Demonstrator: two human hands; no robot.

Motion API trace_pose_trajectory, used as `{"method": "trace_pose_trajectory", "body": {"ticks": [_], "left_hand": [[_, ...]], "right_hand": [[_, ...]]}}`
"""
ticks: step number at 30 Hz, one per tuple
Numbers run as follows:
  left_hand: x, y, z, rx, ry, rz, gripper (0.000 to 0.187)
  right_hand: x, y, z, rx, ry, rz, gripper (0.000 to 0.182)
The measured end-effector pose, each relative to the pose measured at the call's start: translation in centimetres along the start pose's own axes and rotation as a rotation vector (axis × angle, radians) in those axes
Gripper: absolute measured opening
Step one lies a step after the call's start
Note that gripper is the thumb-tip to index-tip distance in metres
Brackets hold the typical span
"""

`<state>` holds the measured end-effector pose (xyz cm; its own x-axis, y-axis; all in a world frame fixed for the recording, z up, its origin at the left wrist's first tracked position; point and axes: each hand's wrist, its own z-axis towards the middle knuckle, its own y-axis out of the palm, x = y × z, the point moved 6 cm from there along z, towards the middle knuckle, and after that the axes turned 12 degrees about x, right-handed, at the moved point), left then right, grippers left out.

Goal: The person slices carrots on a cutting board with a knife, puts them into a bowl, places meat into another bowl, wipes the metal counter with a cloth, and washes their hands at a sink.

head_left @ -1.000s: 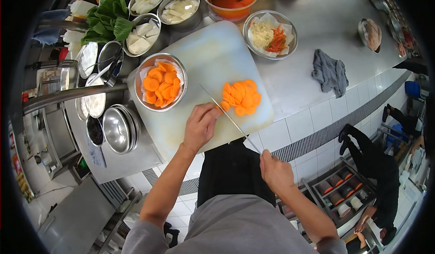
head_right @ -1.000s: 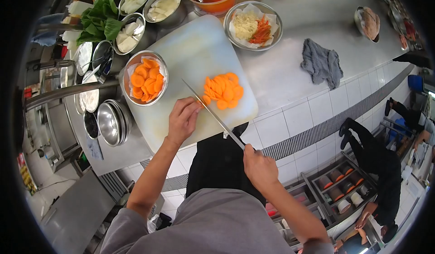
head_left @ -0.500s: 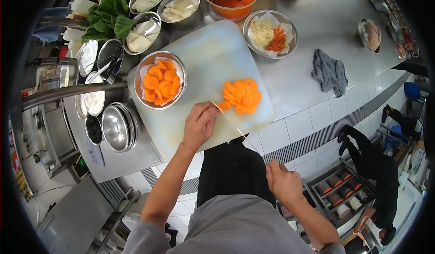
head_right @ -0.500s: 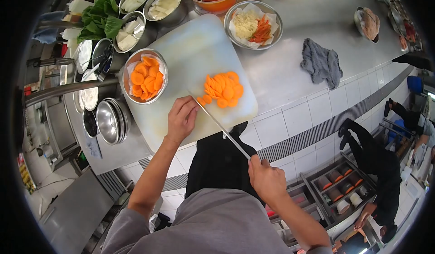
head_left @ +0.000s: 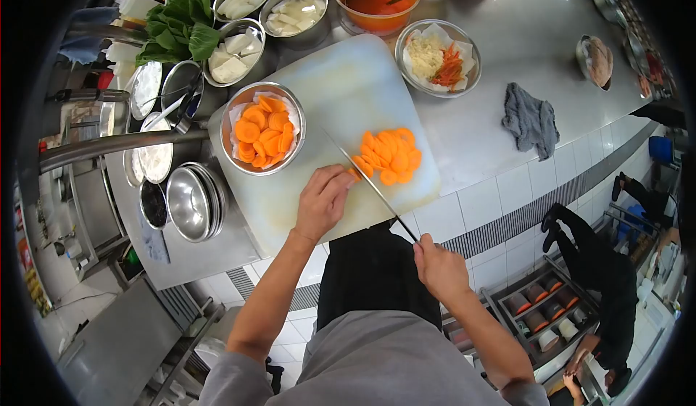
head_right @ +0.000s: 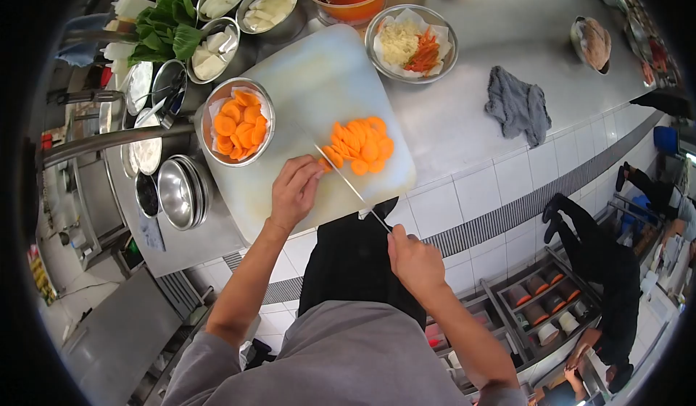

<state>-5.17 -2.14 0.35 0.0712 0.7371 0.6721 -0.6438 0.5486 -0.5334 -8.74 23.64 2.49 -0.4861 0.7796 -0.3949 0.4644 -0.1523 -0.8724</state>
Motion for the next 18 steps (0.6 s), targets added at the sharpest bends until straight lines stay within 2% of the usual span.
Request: {"method": "trace_pose_trajectory", "body": {"ticks": [4, 6, 13, 15, 18], "left_hand": [[0.0, -0.1, 0.1, 0.010, -0.032, -0.006, 0.025], [0.1, 0.1, 0.1, 0.015, -0.027, -0.001, 0.024], [0.2, 0.0, 0.2, 0.010, -0.024, 0.016, 0.024], [0.1, 0.0, 0.3, 0.011, -0.021, 0.017, 0.024], [0.1, 0.0, 0.2, 0.012, -0.017, 0.013, 0.025]], "right_hand": [[0.2, -1.2, -1.1, -0.046, 0.016, 0.054, 0.024], [-0.4, -2.9, -1.8, 0.028, -0.025, 0.009, 0.023], [-0.7, -5.3, -3.7, 0.009, -0.027, -0.102, 0.021], [-0.4, -5.5, -4.0, -0.094, 0.036, -0.095, 0.022], [-0.5, -5.9, -4.2, -0.085, 0.024, -0.107, 0.022]]}}
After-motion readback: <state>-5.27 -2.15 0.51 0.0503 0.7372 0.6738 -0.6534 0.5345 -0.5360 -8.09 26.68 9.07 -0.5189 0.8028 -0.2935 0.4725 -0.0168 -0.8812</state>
